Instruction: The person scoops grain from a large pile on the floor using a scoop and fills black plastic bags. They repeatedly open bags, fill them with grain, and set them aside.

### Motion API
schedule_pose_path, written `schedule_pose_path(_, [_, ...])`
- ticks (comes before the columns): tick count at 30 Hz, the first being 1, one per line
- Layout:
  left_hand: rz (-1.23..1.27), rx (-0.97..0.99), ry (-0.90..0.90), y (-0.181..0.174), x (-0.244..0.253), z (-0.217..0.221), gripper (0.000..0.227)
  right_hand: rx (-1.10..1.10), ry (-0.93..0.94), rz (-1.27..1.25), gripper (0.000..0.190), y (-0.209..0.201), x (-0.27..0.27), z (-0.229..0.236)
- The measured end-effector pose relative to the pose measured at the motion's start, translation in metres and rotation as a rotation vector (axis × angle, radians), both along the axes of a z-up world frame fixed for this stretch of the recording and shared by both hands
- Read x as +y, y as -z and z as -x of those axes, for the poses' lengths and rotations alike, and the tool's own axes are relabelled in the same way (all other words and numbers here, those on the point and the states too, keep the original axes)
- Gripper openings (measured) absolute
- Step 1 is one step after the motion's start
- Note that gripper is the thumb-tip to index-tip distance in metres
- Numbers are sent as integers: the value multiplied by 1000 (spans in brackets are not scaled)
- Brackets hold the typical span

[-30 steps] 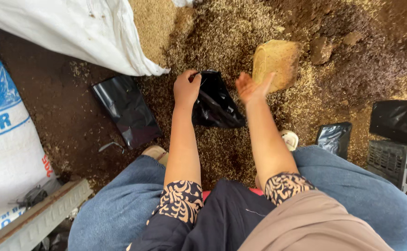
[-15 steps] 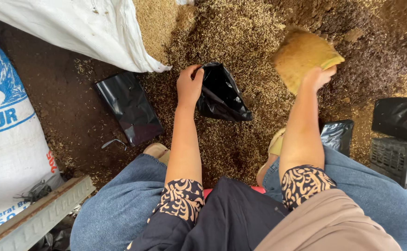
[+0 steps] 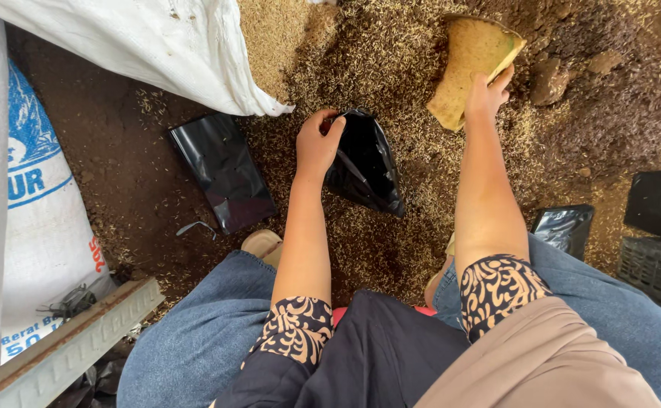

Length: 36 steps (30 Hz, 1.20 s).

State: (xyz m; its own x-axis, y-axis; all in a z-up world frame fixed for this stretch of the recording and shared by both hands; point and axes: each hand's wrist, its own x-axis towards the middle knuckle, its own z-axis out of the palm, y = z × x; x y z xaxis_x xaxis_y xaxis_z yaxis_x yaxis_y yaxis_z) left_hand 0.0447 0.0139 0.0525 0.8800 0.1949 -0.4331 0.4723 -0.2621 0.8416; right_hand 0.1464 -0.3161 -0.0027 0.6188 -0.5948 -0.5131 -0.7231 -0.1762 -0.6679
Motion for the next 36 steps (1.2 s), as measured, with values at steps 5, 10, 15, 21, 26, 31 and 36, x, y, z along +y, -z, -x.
schedule_pose_path(5, [6, -90, -40, 2, -4, -1, 36, -135, -38, -140, 87, 6, 15, 16])
schedule_pose_path(10, [2, -29, 2, -4, -9, 0, 34, 22, 21, -382, 72, 22, 69, 18])
schedule_pose_path(15, [34, 23, 42, -12, -13, -3, 30, 65, 219, -718, 76, 8, 56, 20])
schedule_pose_path(21, [-3, -8, 25, -5, -18, -3, 31, -64, 53, -723, 83, -37, 16, 47])
schedule_pose_path(26, [-57, -50, -11, 2, -23, -9, 32, -44, -101, -631, 84, -105, 17, 63])
schedule_pose_path(31, [-139, -52, 40, 11, -29, -16, 33, 17, -280, -390, 88, -130, 43, 81])
schedule_pose_path(36, [-78, -85, 0, 36, -21, -12, 33, -238, -473, -47, 85, -132, 70, 99])
